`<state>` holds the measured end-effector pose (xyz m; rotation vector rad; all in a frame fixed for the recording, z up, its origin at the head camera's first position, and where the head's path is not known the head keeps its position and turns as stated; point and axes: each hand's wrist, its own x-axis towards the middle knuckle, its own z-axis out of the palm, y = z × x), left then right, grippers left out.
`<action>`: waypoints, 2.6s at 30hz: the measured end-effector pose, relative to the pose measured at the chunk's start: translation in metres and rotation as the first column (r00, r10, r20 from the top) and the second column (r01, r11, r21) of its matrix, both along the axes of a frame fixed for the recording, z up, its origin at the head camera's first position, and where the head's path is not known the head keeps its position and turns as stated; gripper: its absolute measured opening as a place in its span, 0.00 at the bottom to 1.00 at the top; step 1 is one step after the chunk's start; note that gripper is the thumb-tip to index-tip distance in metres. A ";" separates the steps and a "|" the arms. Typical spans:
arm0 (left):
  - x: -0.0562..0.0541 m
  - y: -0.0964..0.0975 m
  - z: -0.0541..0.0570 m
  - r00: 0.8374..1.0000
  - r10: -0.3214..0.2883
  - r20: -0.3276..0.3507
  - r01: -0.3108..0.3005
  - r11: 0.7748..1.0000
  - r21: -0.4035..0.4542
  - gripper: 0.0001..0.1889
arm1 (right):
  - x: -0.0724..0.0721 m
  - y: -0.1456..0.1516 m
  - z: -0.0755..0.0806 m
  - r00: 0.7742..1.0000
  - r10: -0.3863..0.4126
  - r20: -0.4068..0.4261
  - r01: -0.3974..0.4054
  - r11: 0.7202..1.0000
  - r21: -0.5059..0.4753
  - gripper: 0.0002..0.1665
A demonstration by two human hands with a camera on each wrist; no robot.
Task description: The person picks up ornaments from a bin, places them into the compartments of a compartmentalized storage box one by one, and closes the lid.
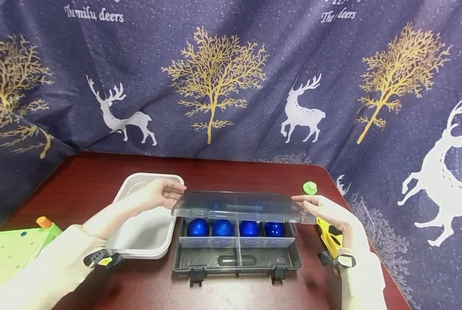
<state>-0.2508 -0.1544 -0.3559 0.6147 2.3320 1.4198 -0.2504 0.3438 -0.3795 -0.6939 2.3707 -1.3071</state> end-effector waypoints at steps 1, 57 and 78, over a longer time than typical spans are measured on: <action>0.001 0.001 -0.001 1.000 0.008 0.001 -0.008 1.000 -0.005 0.27 | 0.001 0.000 -0.001 1.000 -0.017 0.001 0.017 1.000 0.020 0.26; 0.033 0.036 0.003 0.999 -0.040 0.015 0.043 0.932 -0.361 0.33 | 0.005 -0.003 -0.022 0.976 0.184 0.120 -0.170 0.979 -0.112 0.41; 0.057 0.025 -0.018 0.962 -0.180 -0.207 0.202 0.975 0.090 0.15 | 0.025 -0.169 0.022 0.953 0.282 -0.114 -0.268 0.955 0.125 0.34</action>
